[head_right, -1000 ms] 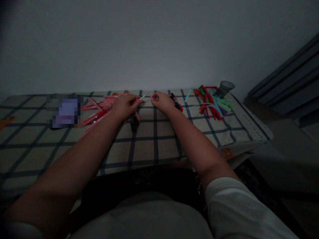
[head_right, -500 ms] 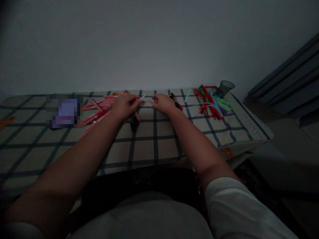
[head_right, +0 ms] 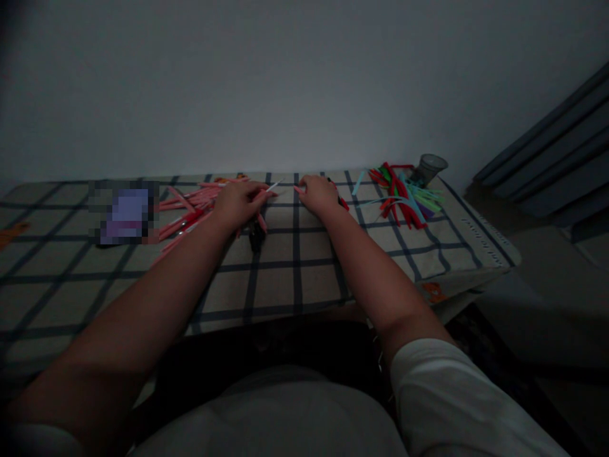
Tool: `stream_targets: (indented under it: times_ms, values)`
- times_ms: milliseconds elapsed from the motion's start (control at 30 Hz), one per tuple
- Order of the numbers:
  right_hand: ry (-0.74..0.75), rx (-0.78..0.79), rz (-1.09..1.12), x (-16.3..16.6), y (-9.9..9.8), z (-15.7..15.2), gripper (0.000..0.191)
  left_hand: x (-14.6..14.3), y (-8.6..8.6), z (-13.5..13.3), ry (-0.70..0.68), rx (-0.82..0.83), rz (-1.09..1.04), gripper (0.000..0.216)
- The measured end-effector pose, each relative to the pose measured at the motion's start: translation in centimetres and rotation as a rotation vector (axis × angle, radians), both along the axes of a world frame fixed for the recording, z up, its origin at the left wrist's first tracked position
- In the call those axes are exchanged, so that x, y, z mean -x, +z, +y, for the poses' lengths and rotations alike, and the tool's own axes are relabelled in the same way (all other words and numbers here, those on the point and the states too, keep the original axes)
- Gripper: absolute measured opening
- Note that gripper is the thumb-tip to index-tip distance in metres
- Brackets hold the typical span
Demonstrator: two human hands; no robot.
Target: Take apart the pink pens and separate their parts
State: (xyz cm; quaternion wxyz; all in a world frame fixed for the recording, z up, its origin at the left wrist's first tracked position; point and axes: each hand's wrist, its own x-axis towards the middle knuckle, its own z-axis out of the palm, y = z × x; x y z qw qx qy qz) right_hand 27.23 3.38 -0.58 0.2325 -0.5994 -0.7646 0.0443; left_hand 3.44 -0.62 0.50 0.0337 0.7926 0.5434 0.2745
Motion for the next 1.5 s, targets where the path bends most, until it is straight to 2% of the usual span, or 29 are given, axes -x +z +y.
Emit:
stream_targets:
  times_ms: [133,233,433,533,767,933,1167,1500]
  values:
    - [0.01,-0.011,0.009,-0.1,-0.1,0.1,0.033,0.1,-0.2,0.1,-0.009,-0.004,-0.006,0.039]
    - [0.034,-0.04,0.1,0.0,-0.4,0.6,0.026,0.1,-0.2,0.1,-0.003,0.006,-0.013,0.039]
    - [0.178,-0.031,0.66,0.9,-1.3,1.9,0.022,0.1,-0.2,0.1,-0.004,-0.007,-0.006,0.038]
    - [0.237,0.019,0.798,1.5,-1.0,1.7,0.027,0.1,-0.1,0.0,-0.001,-0.001,0.005,0.038]
    - [0.268,0.053,0.69,1.8,0.1,0.4,0.029,0.0,-0.1,0.0,0.014,0.006,0.012,0.04]
    - [0.282,0.047,0.692,1.7,-0.2,0.6,0.028,0.0,0.0,-0.1,0.014,0.009,0.022,0.038]
    - [0.274,0.07,0.765,1.8,0.4,0.2,0.03,0.1,-0.2,0.2,-0.005,-0.002,0.004,0.039]
    - [0.271,0.053,0.946,1.5,-1.6,2.3,0.041,0.0,0.3,-0.3,0.027,0.024,0.006,0.036]
